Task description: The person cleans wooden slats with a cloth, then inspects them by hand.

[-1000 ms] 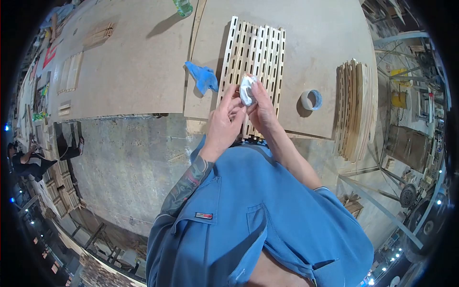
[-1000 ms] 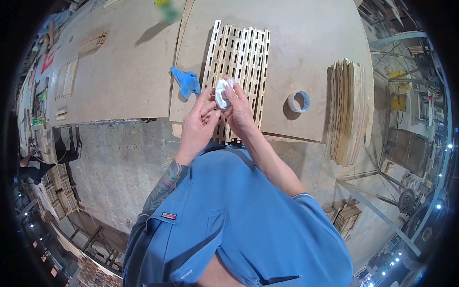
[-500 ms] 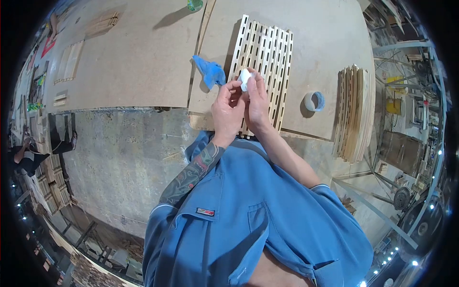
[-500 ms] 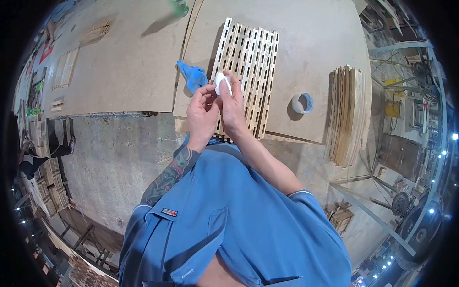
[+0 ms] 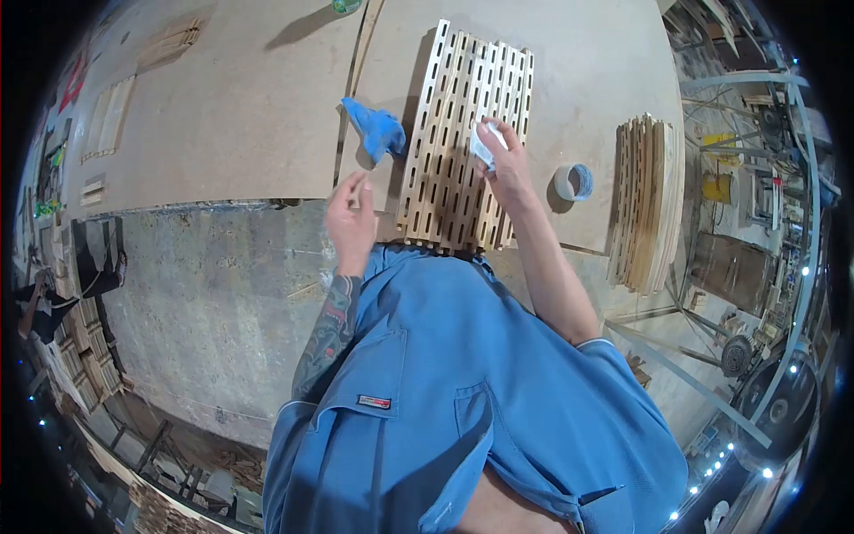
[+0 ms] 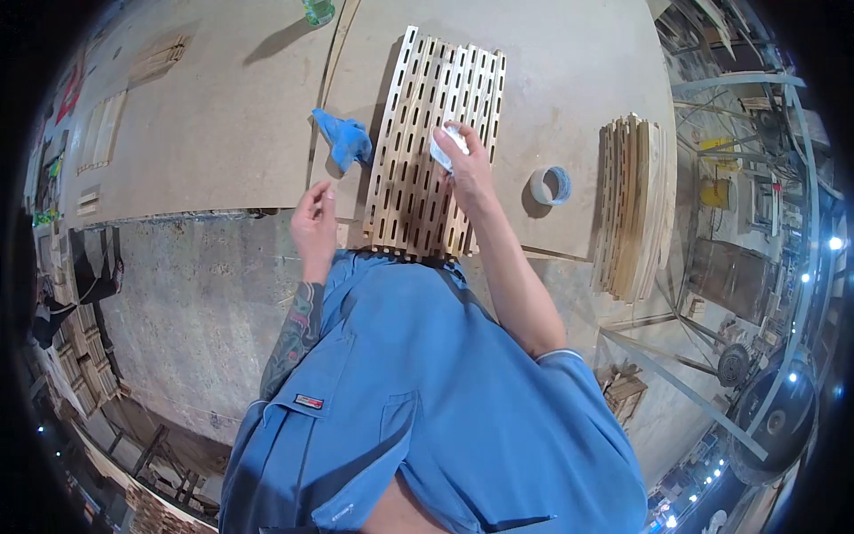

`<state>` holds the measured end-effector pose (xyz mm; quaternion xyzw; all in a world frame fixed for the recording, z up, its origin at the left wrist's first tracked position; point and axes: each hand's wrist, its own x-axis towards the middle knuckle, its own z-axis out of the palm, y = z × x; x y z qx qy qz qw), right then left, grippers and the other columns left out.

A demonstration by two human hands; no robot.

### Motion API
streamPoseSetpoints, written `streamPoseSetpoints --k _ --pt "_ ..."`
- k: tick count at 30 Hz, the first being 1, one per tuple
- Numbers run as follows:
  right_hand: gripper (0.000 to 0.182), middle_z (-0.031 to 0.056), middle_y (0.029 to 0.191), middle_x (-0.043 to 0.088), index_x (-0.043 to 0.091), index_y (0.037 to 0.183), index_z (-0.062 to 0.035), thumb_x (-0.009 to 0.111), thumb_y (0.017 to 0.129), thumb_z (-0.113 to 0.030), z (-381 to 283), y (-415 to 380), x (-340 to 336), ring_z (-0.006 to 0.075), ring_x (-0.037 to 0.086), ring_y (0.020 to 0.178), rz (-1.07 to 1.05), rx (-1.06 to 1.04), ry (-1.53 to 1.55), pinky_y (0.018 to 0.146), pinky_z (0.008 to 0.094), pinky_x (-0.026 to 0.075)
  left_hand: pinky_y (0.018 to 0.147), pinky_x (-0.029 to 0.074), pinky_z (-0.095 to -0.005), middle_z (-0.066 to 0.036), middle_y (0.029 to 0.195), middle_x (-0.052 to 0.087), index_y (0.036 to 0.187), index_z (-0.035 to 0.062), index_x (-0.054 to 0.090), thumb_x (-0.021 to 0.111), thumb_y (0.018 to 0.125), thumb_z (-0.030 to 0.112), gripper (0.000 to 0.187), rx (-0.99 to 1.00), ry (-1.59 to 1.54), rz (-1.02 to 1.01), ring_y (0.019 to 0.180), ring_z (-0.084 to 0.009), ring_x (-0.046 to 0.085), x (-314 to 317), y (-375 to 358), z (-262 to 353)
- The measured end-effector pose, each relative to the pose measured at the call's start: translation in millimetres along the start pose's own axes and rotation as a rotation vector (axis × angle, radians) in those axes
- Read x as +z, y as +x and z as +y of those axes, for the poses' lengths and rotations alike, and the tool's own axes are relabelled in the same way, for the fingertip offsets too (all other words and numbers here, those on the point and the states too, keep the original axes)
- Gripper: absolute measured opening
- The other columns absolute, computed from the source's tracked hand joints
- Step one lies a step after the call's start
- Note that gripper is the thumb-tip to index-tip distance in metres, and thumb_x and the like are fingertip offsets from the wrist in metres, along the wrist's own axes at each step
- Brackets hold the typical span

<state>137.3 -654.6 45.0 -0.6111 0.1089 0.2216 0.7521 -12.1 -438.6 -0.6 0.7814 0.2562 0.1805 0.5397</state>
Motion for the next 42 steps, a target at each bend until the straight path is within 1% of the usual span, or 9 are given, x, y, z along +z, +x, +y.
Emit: streamPoseSetpoints --k 6,14,21,25,29,30,31,34,42 --pt "0.070 0.0062 0.086 0.063 0.045 0.135 0.0059 0.079 0.086 -0.031 -28 41 0 0.0085 0.054 0.060 -0.012 -0.128 -0.415 0.049 0.0241 0.043 0.098 0.044 -0.0449 -0.009 0.118 0.064 0.108 0.0106 0.071 0.068 0.091 0.020 0.019 0.254 0.384 0.071 0.114 -0.0311 0.056 21 20 -32" --pt "0.066 0.0056 0.082 0.063 0.052 0.129 0.0105 0.078 0.087 -0.033 -55 107 7 0.0084 0.053 0.062 0.013 -0.214 -0.441 0.054 0.0233 0.042 0.100 0.040 -0.0508 -0.009 0.129 0.055 0.110 0.0147 0.066 0.065 0.093 0.025 0.020 0.296 0.592 0.050 0.121 -0.0336 0.049 39 32 -32" --pt "0.065 0.0047 0.085 0.064 0.055 0.128 0.0086 0.076 0.088 -0.039 -65 117 25 0.0078 0.053 0.065 -0.052 -0.160 -0.563 0.057 0.0227 0.043 0.101 0.040 -0.0514 -0.010 0.132 0.054 0.110 0.0158 0.065 0.065 0.092 0.025 0.020 0.342 0.589 0.082 0.124 -0.0350 0.047 43 36 -43" --pt "0.048 0.0031 0.100 0.067 0.059 0.126 -0.0054 0.076 0.090 -0.034 -36 58 33 0.0097 0.061 0.083 -0.217 0.156 -0.421 0.069 0.0249 0.047 0.100 0.040 -0.0521 -0.009 0.132 0.054 0.109 0.0159 0.065 0.066 0.092 0.025 0.019 0.365 0.542 0.014 0.125 -0.0349 0.047 33 37 -37" --pt "0.045 0.0060 0.105 0.069 0.055 0.129 -0.0053 0.073 0.094 -0.025 5 -9 15 0.0171 0.070 0.093 -0.374 0.284 -0.199 0.080 0.0295 0.054 0.111 0.032 -0.0560 -0.016 0.138 0.051 0.124 0.0115 0.065 0.070 0.088 0.036 0.044 0.403 0.242 -0.251 0.133 -0.0394 0.043 -8 18 -34" --pt "0.044 0.0070 0.105 0.069 0.054 0.129 -0.0052 0.073 0.094 -0.024 9 -25 12 0.0185 0.071 0.093 -0.371 0.318 -0.245 0.081 0.0304 0.055 0.118 0.021 -0.0580 -0.019 0.150 0.043 0.136 0.0113 0.060 0.074 0.081 0.053 0.071 0.365 0.369 -0.382 0.141 -0.0402 0.035 -19 6 -38" --pt "0.043 0.0081 0.105 0.069 0.053 0.128 -0.0051 0.073 0.094 -0.023 13 -38 8 0.0199 0.072 0.093 -0.366 0.350 -0.291 0.081 0.0313 0.056 0.119 0.018 -0.0579 -0.018 0.153 0.039 0.140 0.0123 0.057 0.074 0.078 0.057 0.078 0.360 0.405 -0.423 0.144 -0.0396 0.031 -24 -5 -36" --pt "0.042 0.0063 0.100 0.067 0.053 0.123 -0.0056 0.075 0.093 -0.024 25 -63 4 0.0138 0.067 0.085 -0.410 0.277 -0.459 0.071 0.0288 0.055 0.121 0.008 -0.0599 -0.016 0.163 0.025 0.150 0.0189 0.048 0.077 0.065 0.072 0.104 0.368 0.489 -0.501 0.152 -0.0384 0.016 -23 -20 -38" --pt "0.040 0.0057 0.098 0.066 0.057 0.120 -0.0033 0.076 0.090 -0.022 48 -75 7 0.0124 0.062 0.089 -0.409 0.073 -0.719 0.078 0.0285 0.051 0.120 0.007 -0.0611 -0.015 0.162 0.027 0.135 0.0204 0.064 0.080 0.066 0.061 0.082 0.396 0.510 -0.449 0.151 -0.0387 0.016 -13 -24 -46"
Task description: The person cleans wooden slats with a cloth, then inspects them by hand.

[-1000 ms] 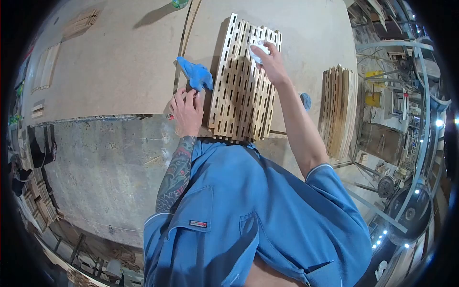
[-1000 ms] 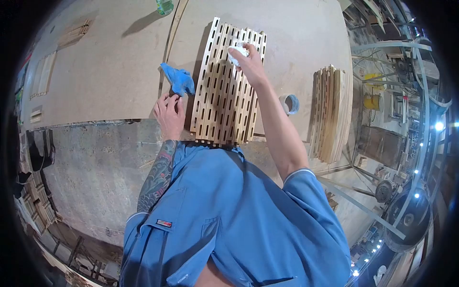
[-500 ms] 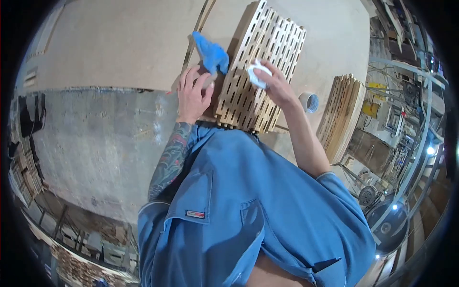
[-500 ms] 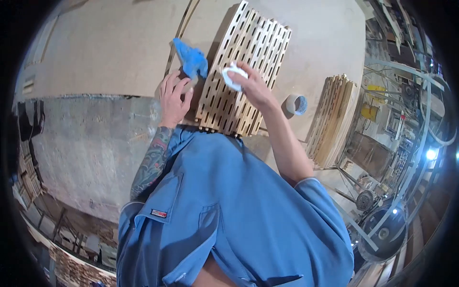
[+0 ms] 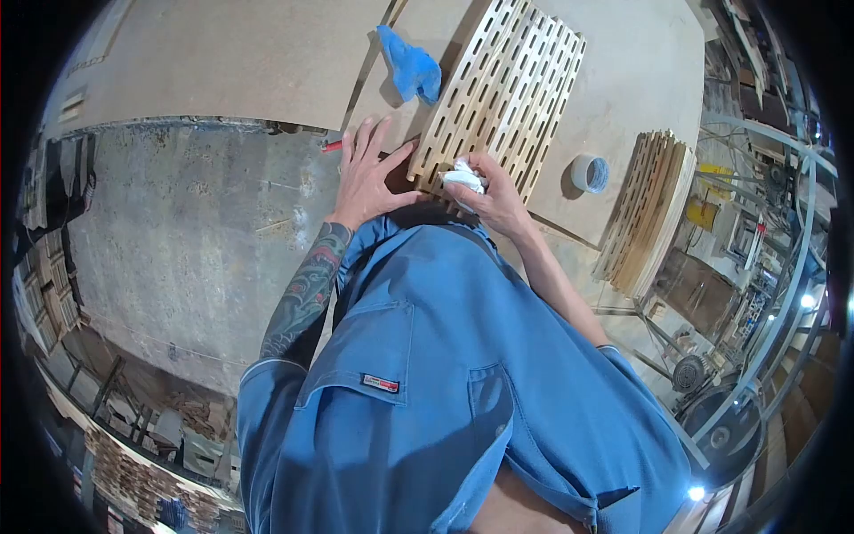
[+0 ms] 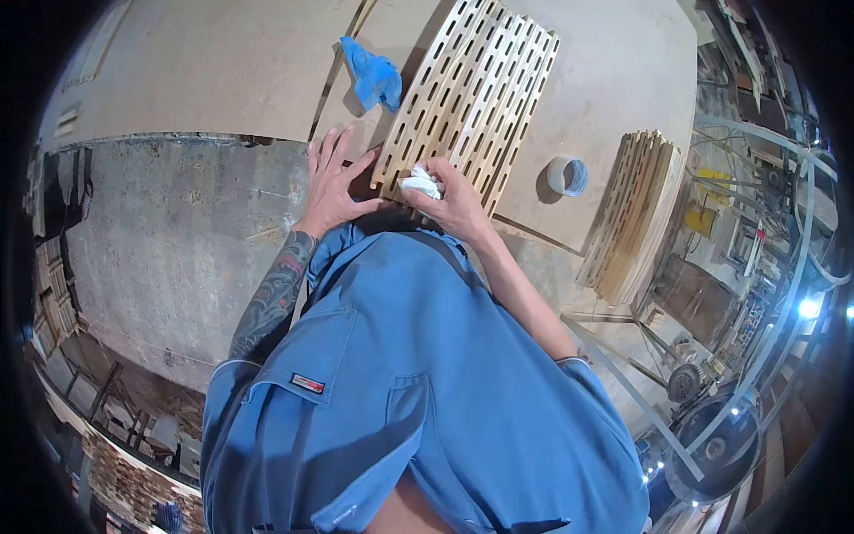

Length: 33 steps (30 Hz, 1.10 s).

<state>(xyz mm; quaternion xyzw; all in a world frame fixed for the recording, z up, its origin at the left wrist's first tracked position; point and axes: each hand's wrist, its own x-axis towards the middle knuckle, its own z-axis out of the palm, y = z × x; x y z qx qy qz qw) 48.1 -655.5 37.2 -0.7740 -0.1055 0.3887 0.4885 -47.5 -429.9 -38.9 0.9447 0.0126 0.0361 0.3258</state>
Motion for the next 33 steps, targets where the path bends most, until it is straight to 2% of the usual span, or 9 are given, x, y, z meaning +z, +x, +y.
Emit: streamPoseSetpoints --k 5,11,17,20,23,26,29,32,33 --pt "0.041 0.0062 0.096 0.066 0.058 0.119 -0.0025 0.077 0.089 -0.023 3 4 6 0.0132 0.063 0.087 0.024 -0.085 -0.054 0.077 0.0290 0.052 0.120 0.011 -0.0592 -0.016 0.159 0.032 0.130 0.0188 0.069 0.079 0.067 0.060 0.075 0.014 0.023 0.057 0.149 -0.0383 0.021 1 0 3" --pt "0.041 0.0072 0.093 0.067 0.058 0.118 -0.0024 0.077 0.089 -0.024 -7 2 5 0.0148 0.064 0.082 -0.032 -0.005 -0.111 0.072 0.0309 0.053 0.119 0.013 -0.0590 -0.014 0.158 0.035 0.127 0.0190 0.070 0.079 0.066 0.061 0.075 0.026 -0.007 0.127 0.148 -0.0375 0.024 1 0 4" --pt "0.042 0.0096 0.092 0.067 0.057 0.118 -0.0021 0.075 0.089 -0.027 2 7 6 0.0156 0.065 0.079 -0.009 -0.040 -0.239 0.069 0.0315 0.053 0.119 0.013 -0.0583 -0.013 0.158 0.035 0.128 0.0203 0.070 0.079 0.066 0.063 0.076 0.019 -0.015 0.114 0.148 -0.0368 0.024 0 -1 4" --pt "0.043 0.0097 0.092 0.067 0.057 0.118 -0.0021 0.075 0.089 -0.028 0 6 7 0.0164 0.066 0.080 0.019 -0.066 -0.269 0.069 0.0325 0.053 0.119 0.013 -0.0579 -0.013 0.158 0.035 0.128 0.0207 0.070 0.078 0.066 0.065 0.076 0.016 -0.009 0.125 0.148 -0.0359 0.023 2 -2 3" --pt "0.045 0.0119 0.094 0.068 0.058 0.118 -0.0015 0.075 0.088 -0.030 -9 5 9 0.0195 0.067 0.083 -0.005 0.036 -0.204 0.071 0.0342 0.053 0.119 0.013 -0.0579 -0.012 0.158 0.034 0.128 0.0209 0.070 0.078 0.067 0.066 0.076 0.016 -0.005 0.115 0.148 -0.0356 0.022 2 -2 3" --pt "0.046 0.0145 0.095 0.068 0.058 0.118 -0.0007 0.074 0.088 -0.032 5 10 7 0.0228 0.068 0.084 0.031 -0.046 -0.292 0.073 0.0358 0.053 0.120 0.013 -0.0581 -0.012 0.159 0.034 0.128 0.0215 0.070 0.078 0.067 0.065 0.076 0.015 -0.005 0.108 0.148 -0.0361 0.022 2 -1 2" --pt "0.048 0.0160 0.096 0.068 0.059 0.116 -0.0003 0.074 0.087 -0.035 -5 9 9 0.0250 0.068 0.086 0.046 0.024 -0.287 0.075 0.0371 0.053 0.120 0.013 -0.0580 -0.012 0.159 0.033 0.129 0.0217 0.070 0.079 0.066 0.064 0.076 0.011 -0.004 0.098 0.149 -0.0367 0.021 4 -2 0" --pt "0.043 0.0066 0.095 0.063 0.058 0.117 0.0012 0.073 0.091 -0.029 -2 11 9 0.0130 0.059 0.082 0.056 -0.015 -0.338 0.069 0.0293 0.050 0.120 0.013 -0.0579 -0.012 0.160 0.033 0.128 0.0217 0.070 0.080 0.066 0.063 0.075 0.012 -0.018 0.100 0.149 -0.0369 0.021 3 -2 0" --pt "0.044 0.0073 0.095 0.063 0.058 0.117 0.0018 0.073 0.091 -0.030 -2 13 9 0.0137 0.059 0.082 0.065 0.002 -0.319 0.070 0.0297 0.050 0.120 0.013 -0.0579 -0.012 0.160 0.033 0.128 0.0216 0.070 0.080 0.066 0.062 0.075 0.010 -0.020 0.099 0.149 -0.0368 0.022 2 -2 0"
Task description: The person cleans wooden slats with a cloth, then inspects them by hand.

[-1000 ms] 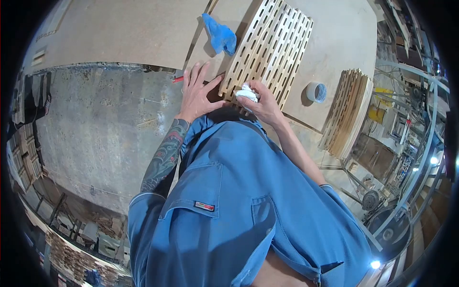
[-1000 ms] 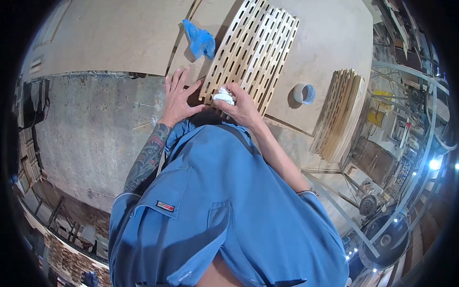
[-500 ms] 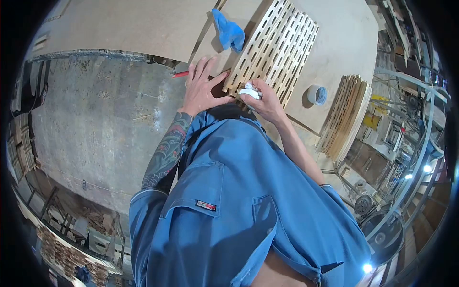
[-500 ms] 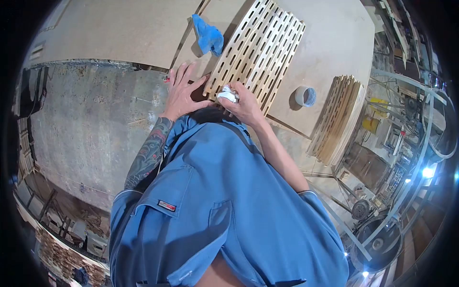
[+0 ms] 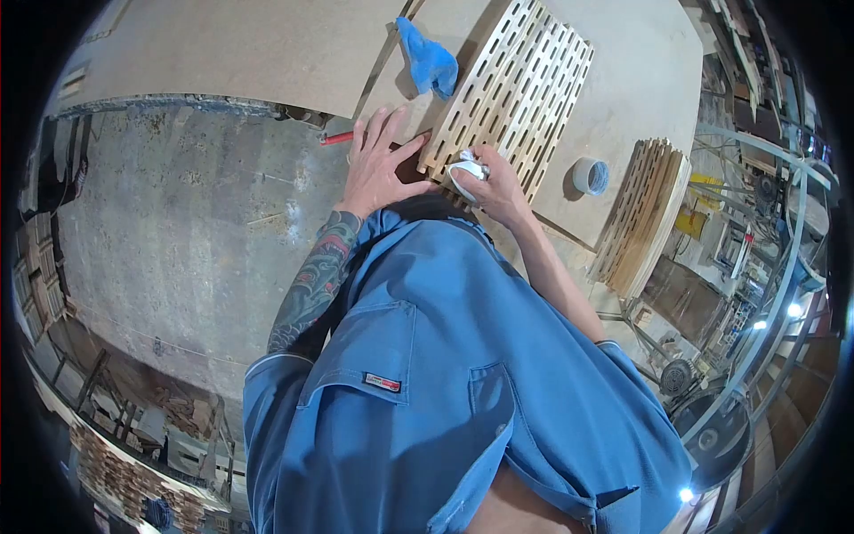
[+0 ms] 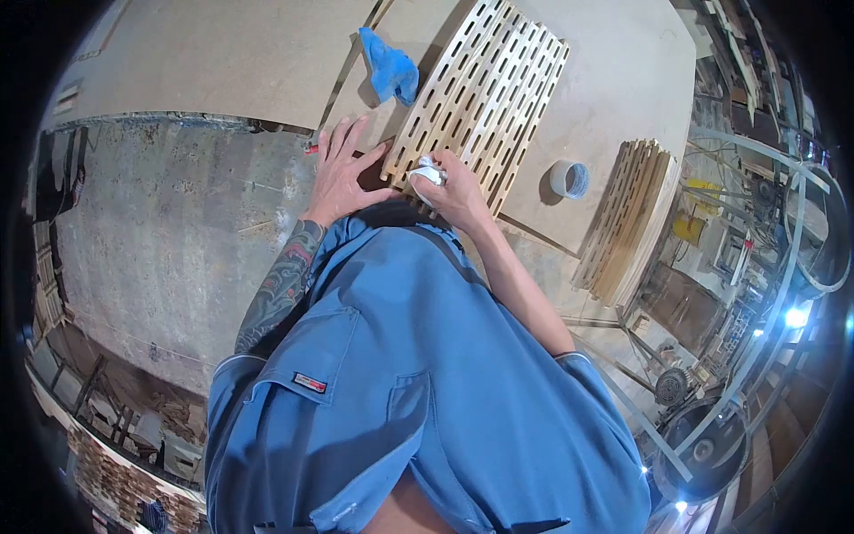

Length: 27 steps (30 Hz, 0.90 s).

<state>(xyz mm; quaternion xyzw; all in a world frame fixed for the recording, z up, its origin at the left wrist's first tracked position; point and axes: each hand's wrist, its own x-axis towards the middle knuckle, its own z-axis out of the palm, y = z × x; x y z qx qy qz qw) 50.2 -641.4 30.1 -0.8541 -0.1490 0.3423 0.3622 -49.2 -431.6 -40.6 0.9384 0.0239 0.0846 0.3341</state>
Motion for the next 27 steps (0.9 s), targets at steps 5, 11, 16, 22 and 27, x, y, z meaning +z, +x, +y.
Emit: streamPoseSetpoints --k 5,11,16,22,27 --pt "0.045 0.0094 0.095 0.064 0.058 0.114 0.0042 0.072 0.090 -0.031 -3 4 2 0.0154 0.060 0.082 0.042 0.073 0.065 0.070 0.0307 0.051 0.120 0.013 -0.0579 -0.013 0.159 0.033 0.127 0.0214 0.071 0.080 0.065 0.060 0.074 -0.008 0.000 -0.010 0.149 -0.0366 0.022 -2 1 2" --pt "0.043 0.0175 0.093 0.067 0.063 0.104 0.0061 0.071 0.086 -0.033 5 10 8 0.0242 0.064 0.085 0.131 0.086 0.112 0.077 0.0367 0.051 0.120 0.012 -0.0579 -0.013 0.159 0.033 0.127 0.0219 0.071 0.080 0.065 0.060 0.073 -0.003 -0.009 -0.005 0.149 -0.0366 0.021 1 1 -1" --pt "0.043 0.0161 0.093 0.067 0.062 0.108 0.0065 0.071 0.087 -0.030 -5 10 9 0.0217 0.063 0.085 0.169 0.106 0.150 0.077 0.0360 0.051 0.120 0.012 -0.0585 -0.013 0.159 0.033 0.127 0.0220 0.070 0.081 0.065 0.060 0.074 -0.002 -0.006 -0.003 0.149 -0.0363 0.022 1 0 -1" --pt "0.045 0.0133 0.095 0.067 0.059 0.117 0.0059 0.070 0.090 -0.028 -3 9 18 0.0176 0.063 0.086 0.298 0.075 0.319 0.075 0.0326 0.051 0.121 0.012 -0.0588 -0.012 0.159 0.033 0.127 0.0217 0.071 0.081 0.064 0.062 0.076 -0.007 -0.015 0.001 0.149 -0.0358 0.021 0 0 0" --pt "0.046 0.0132 0.096 0.067 0.058 0.119 0.0064 0.069 0.090 -0.028 -10 13 6 0.0165 0.063 0.084 0.319 0.075 0.265 0.073 0.0313 0.051 0.121 0.011 -0.0595 -0.012 0.160 0.032 0.126 0.0207 0.071 0.081 0.064 0.063 0.076 -0.008 -0.011 -0.009 0.150 -0.0352 0.020 1 1 -1"
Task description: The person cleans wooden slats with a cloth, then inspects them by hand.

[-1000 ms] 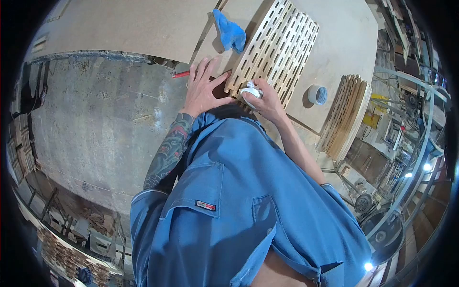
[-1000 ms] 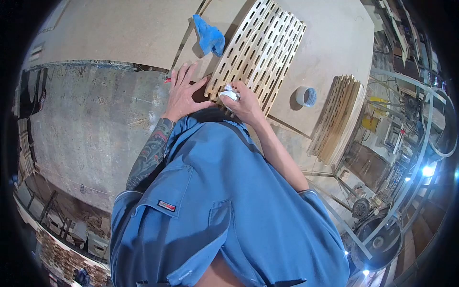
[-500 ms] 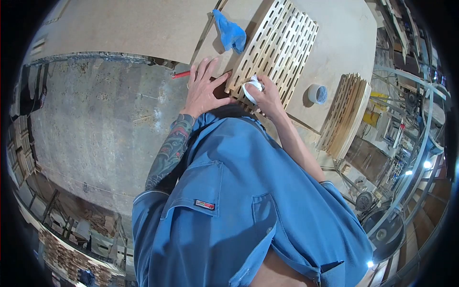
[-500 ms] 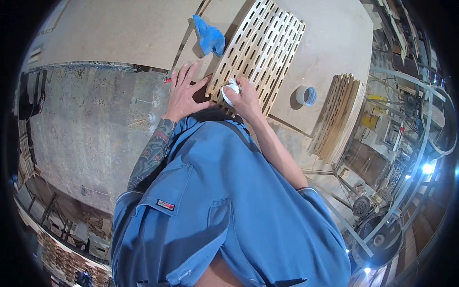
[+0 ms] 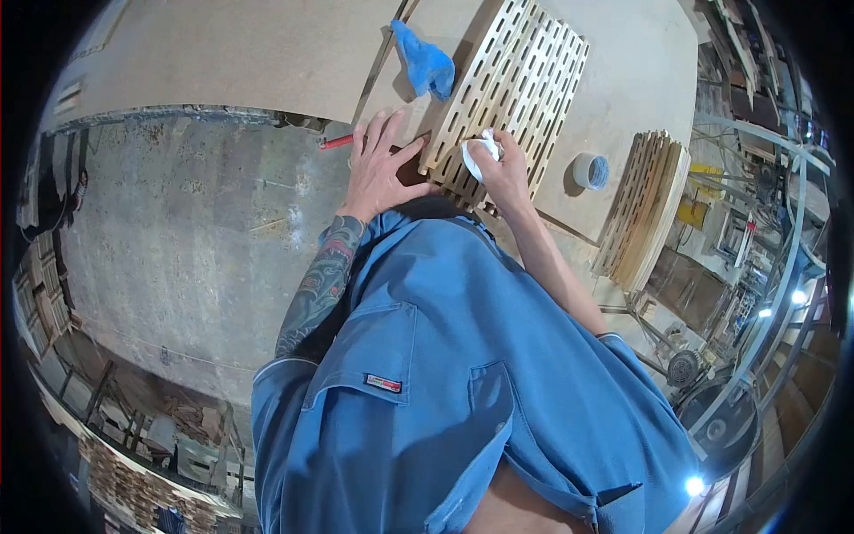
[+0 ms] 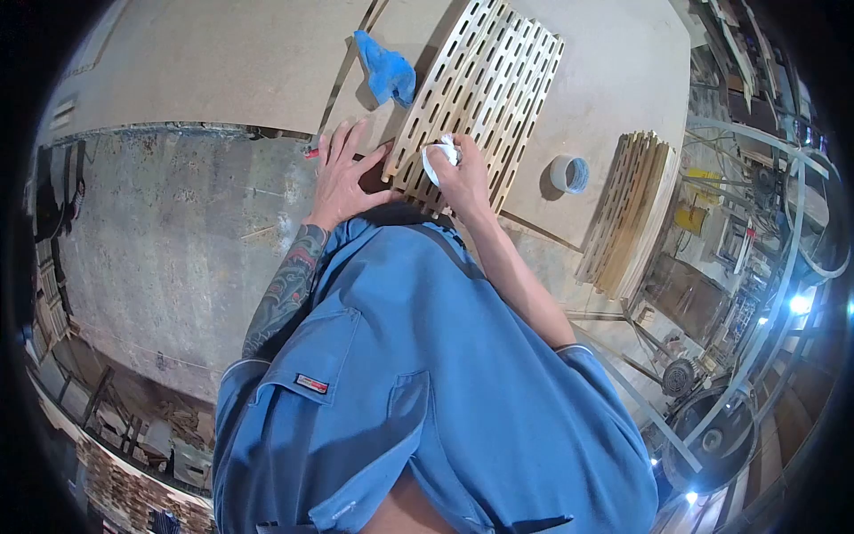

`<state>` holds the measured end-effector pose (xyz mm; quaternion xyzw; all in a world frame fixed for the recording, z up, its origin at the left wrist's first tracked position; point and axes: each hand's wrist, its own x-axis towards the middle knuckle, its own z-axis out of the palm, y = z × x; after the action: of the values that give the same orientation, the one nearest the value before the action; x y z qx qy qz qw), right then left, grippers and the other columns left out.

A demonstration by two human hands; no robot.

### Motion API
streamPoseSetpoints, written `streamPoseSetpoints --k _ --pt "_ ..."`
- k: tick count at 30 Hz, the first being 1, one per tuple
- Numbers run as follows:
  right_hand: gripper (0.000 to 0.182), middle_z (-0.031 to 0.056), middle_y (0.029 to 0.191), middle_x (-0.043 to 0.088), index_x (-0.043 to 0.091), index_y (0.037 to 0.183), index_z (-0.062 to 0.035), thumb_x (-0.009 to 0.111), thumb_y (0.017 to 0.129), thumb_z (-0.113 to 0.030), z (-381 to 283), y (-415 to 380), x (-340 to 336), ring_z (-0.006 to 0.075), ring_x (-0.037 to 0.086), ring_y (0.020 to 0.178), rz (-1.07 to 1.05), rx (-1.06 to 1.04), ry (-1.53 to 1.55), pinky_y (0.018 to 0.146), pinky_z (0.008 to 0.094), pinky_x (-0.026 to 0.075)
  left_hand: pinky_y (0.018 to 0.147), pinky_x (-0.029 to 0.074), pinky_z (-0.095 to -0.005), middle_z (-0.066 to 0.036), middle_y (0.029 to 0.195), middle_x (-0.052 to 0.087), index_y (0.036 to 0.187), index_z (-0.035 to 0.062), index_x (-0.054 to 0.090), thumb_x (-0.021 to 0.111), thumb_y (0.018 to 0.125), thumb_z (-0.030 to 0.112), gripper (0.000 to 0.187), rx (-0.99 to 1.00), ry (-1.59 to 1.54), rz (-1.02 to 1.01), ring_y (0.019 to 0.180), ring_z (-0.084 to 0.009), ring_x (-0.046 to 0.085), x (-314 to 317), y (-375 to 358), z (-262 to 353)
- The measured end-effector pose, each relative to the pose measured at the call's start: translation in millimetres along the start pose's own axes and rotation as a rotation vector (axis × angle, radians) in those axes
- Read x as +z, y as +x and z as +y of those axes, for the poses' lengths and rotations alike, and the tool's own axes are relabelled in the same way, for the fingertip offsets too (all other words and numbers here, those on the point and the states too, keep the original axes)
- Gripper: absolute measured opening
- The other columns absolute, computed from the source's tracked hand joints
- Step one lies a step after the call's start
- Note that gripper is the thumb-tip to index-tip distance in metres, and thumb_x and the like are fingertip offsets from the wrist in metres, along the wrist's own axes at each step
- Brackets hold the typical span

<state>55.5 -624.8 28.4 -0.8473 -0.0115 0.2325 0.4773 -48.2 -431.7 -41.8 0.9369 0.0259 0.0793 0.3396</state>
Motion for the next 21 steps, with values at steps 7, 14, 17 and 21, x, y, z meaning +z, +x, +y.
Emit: streamPoseSetpoints --k 7,14,17,21 --pt "0.048 0.0151 0.095 0.068 0.058 0.118 0.0075 0.069 0.089 -0.029 13 14 2 0.0196 0.064 0.085 -0.029 0.006 -0.021 0.075 0.0338 0.051 0.120 0.011 -0.0596 -0.012 0.160 0.031 0.126 0.0203 0.071 0.080 0.064 0.063 0.075 0.004 -0.006 0.003 0.150 -0.0358 0.019 0 1 0" --pt "0.047 0.0152 0.094 0.067 0.059 0.116 0.0074 0.070 0.088 -0.029 15 31 6 0.0198 0.064 0.085 0.051 0.048 -0.052 0.076 0.0350 0.052 0.118 0.011 -0.0637 -0.012 0.161 0.030 0.128 0.0234 0.069 0.081 0.064 0.065 0.077 0.001 -0.015 -0.001 0.150 -0.0372 0.021 2 -1 -1" --pt "0.044 0.0135 0.093 0.067 0.060 0.115 0.0062 0.070 0.089 -0.028 6 34 7 0.0181 0.064 0.083 0.078 0.064 0.008 0.073 0.0335 0.052 0.118 0.011 -0.0637 -0.012 0.161 0.031 0.128 0.0230 0.070 0.081 0.064 0.065 0.077 0.002 -0.016 0.005 0.149 -0.0375 0.021 1 0 -1" --pt "0.041 0.0114 0.094 0.067 0.059 0.115 0.0050 0.071 0.090 -0.025 11 37 7 0.0148 0.063 0.080 0.087 0.029 0.052 0.069 0.0303 0.052 0.118 0.012 -0.0639 -0.012 0.161 0.031 0.127 0.0222 0.070 0.080 0.065 0.065 0.076 0.009 -0.008 0.001 0.149 -0.0382 0.022 1 1 -2"
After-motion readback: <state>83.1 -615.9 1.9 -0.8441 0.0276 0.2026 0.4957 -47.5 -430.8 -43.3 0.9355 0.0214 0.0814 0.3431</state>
